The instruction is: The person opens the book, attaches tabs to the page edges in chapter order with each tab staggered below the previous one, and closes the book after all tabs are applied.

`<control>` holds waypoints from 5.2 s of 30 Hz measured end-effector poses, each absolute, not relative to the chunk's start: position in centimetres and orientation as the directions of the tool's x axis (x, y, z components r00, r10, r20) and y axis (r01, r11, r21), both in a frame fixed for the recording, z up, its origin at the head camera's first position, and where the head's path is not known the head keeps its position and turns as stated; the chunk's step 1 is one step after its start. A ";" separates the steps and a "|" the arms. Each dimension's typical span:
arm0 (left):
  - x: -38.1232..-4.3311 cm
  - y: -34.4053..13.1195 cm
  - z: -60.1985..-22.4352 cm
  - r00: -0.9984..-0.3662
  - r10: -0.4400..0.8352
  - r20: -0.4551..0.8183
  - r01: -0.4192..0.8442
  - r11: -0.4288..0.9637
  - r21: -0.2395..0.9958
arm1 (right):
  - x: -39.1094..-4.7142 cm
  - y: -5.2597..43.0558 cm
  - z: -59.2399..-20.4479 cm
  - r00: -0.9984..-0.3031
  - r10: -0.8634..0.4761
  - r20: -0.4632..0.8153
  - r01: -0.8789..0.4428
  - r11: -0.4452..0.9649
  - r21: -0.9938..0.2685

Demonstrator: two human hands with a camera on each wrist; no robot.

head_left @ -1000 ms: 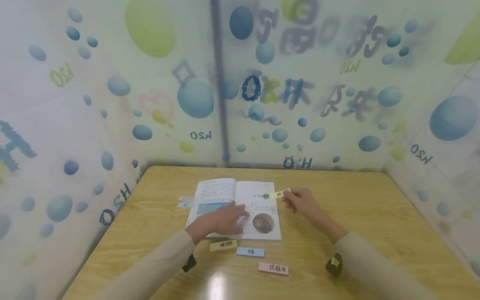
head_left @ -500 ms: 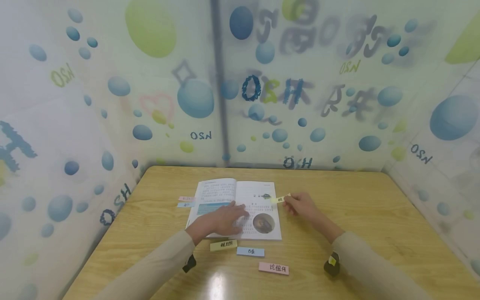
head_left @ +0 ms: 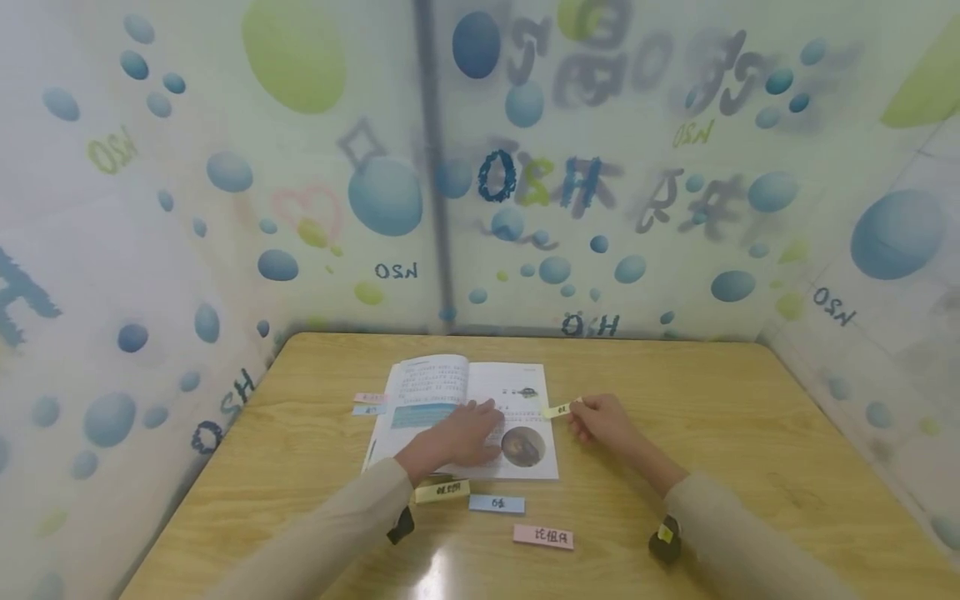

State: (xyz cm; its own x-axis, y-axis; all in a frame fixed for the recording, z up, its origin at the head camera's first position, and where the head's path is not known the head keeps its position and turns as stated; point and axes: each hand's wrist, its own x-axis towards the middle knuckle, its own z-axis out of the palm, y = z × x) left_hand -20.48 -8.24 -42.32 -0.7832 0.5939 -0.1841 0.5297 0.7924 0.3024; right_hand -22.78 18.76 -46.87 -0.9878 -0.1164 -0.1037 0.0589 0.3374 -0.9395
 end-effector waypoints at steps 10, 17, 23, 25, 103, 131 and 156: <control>-22.0 -4.9 -43.0 -0.818 0.544 -0.188 0.457 0.812 0.364 | -22.3 18.6 -46.8 -0.988 -0.122 -0.094 0.043 0.371 -0.928; -23.2 -2.5 -43.9 -0.872 0.450 -0.194 0.362 0.858 0.363 | -22.2 18.7 -46.8 -0.988 -0.132 -0.082 0.029 0.365 -0.931; -23.8 -1.2 -44.7 -0.904 0.401 -0.148 0.329 0.874 0.357 | -22.2 18.7 -47.0 -0.988 -0.137 -0.065 0.007 0.387 -0.922; -23.9 -0.9 -44.8 -0.908 0.393 -0.143 0.326 0.879 0.347 | -22.3 18.7 -47.1 -0.989 -0.130 -0.070 0.014 0.391 -0.920; -18.7 -9.9 -41.6 -0.822 0.499 -0.275 0.459 0.866 0.199 | -20.8 15.4 -43.2 -0.759 -0.649 0.055 -0.571 0.622 -0.536; -17.0 -18.4 -44.4 -0.846 0.489 -0.210 0.421 0.857 0.299 | -18.2 16.3 -45.1 -0.507 -0.862 0.007 -0.832 0.487 -0.264; -16.4 -19.8 -44.7 -0.829 0.533 -0.168 0.485 0.836 0.257 | -18.2 16.4 -45.2 -0.498 -0.867 0.016 -0.840 0.478 -0.259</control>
State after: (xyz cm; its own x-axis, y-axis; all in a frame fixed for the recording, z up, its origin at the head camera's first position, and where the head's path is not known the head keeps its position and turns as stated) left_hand -16.42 -19.76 -44.71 -0.8294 0.5328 -0.1679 0.4848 0.8359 0.2574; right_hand -18.17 16.39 -45.19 -0.4982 -0.8669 0.0162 -0.8396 0.4777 -0.2587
